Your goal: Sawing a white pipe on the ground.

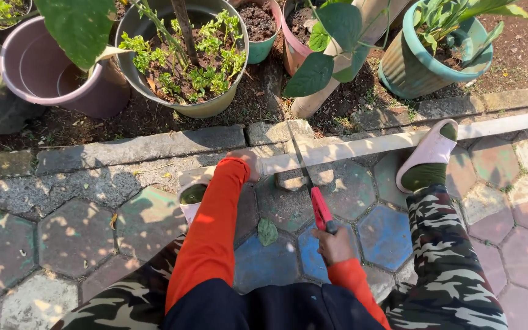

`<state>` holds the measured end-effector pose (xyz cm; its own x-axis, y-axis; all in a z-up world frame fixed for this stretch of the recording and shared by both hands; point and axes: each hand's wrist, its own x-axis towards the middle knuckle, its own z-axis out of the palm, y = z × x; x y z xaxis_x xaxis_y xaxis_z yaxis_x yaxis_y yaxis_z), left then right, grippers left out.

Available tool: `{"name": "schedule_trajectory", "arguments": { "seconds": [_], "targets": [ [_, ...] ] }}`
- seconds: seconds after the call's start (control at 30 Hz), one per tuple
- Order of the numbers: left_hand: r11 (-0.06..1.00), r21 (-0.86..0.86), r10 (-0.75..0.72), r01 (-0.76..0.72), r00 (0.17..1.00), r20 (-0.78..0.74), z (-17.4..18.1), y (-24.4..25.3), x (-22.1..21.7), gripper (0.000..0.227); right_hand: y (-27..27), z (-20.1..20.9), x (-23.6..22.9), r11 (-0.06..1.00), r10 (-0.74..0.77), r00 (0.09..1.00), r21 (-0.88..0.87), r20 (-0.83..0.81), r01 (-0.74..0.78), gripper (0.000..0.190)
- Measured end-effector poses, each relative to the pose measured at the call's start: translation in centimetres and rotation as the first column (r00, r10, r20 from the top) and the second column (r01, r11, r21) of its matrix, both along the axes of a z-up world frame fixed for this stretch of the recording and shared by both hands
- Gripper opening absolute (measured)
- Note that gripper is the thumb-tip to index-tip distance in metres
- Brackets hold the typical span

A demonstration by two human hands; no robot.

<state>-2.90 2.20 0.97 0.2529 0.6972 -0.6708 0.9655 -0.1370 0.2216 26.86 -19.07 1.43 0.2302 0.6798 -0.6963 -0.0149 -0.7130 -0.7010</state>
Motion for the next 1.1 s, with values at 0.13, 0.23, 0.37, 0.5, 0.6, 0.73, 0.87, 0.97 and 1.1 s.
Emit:
{"name": "schedule_trajectory", "arguments": {
  "seconds": [0.13, 0.23, 0.37, 0.5, 0.6, 0.73, 0.87, 0.97, 1.1],
  "targets": [
    [1.0, -0.012, 0.026, -0.026, 1.0, -0.002, -1.2, 0.1, 0.6, 0.034, 6.8, -0.8, -2.5, 0.994, 0.057, 0.996, 0.1, -0.065, -0.05, 0.023],
    [0.998, -0.033, 0.052, -0.052, 0.999, -0.01, 1.0, -0.1, -0.1, 0.036, 8.2, -1.2, -3.4, 0.996, 0.038, 0.997, 0.079, -0.069, -0.032, 0.025],
    [0.998, -0.007, 0.056, -0.056, 0.998, 0.013, -0.6, 0.0, -0.2, 0.034, 2.0, 0.8, -0.9, 1.0, 0.022, 0.999, 0.005, -0.049, -0.021, 0.026],
    [1.0, -0.022, 0.015, -0.015, 1.0, -0.017, -5.3, 0.3, 0.4, 0.031, 2.4, 0.5, -0.8, 1.0, 0.022, 0.999, 0.007, -0.045, -0.021, 0.029],
    [1.0, 0.006, 0.019, -0.019, 0.999, 0.028, -0.4, -0.6, 0.2, 0.035, 7.8, -0.8, -2.9, 0.994, 0.052, 0.997, 0.102, -0.055, -0.046, 0.028],
    [0.997, -0.001, 0.073, -0.073, 0.997, 0.015, 0.6, 0.0, 0.0, 0.035, 3.7, 0.1, -0.7, 1.0, 0.013, 0.989, 0.017, -0.151, -0.011, 0.026],
    [0.997, -0.062, 0.039, -0.038, 0.999, 0.007, 0.2, -0.1, 0.3, 0.036, 0.3, 1.5, 0.2, 1.0, 0.002, 1.0, -0.023, -0.013, -0.002, 0.025],
    [0.999, -0.047, 0.004, -0.005, 1.0, -0.007, -0.4, -0.5, 0.6, 0.037, 4.3, -1.1, -1.1, 0.999, 0.018, 1.0, 0.031, 0.011, -0.018, 0.026],
    [0.997, -0.072, -0.033, 0.033, 0.999, -0.008, -1.5, 0.8, 0.2, 0.037, 7.9, -2.1, -1.7, 1.0, 0.015, 0.989, 0.023, -0.147, -0.012, 0.03]
  ]
}}
